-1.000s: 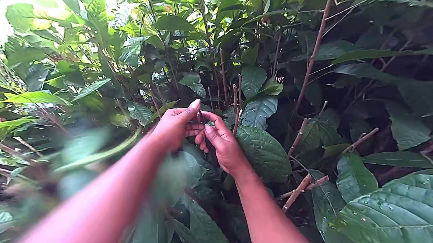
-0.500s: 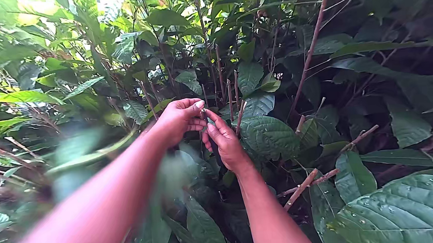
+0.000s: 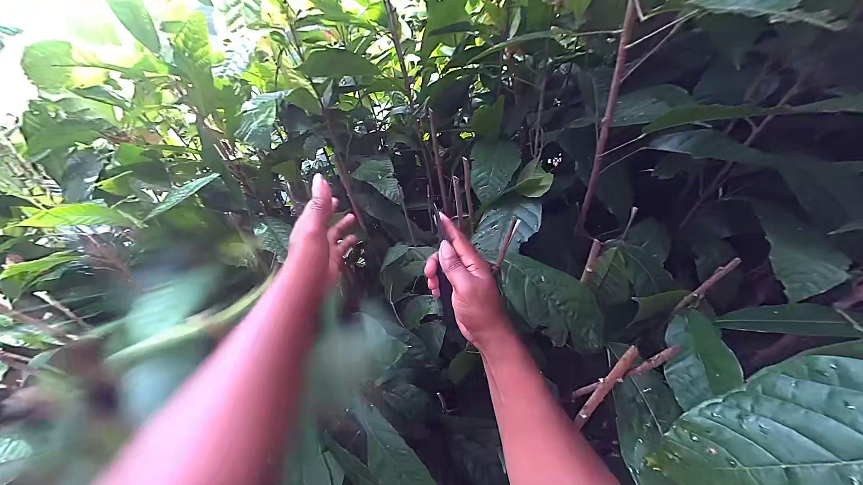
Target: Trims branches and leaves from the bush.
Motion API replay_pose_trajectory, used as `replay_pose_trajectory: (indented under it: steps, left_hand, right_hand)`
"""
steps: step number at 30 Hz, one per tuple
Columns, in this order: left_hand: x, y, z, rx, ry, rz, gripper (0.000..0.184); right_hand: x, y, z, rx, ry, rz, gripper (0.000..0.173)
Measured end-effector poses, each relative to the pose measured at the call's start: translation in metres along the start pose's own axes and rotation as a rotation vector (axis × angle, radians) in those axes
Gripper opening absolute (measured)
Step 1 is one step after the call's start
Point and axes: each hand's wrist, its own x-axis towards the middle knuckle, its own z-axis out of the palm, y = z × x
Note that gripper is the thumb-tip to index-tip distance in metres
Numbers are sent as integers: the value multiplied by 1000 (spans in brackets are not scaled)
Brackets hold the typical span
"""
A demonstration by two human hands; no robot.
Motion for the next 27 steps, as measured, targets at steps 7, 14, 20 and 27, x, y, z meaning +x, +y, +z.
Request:
replay_pose_trajectory:
  steps: [7,14,20,27]
  left_hand:
    - [48,-24,54,104,-88,-172,61]
    - [25,-36,79,76,-316,-223,63]
    - [9,-35,67,74,-412,-178,54]
    - [5,-35,65,64,-422,-194,51]
  right_hand:
    - [8,4,-18,-160,50,203,46]
    - [8,9,-24,-34,-9,185,44]
    - [3,10,-19,48,-108,80,41]
    - [0,8,-20,80,-132,88,38]
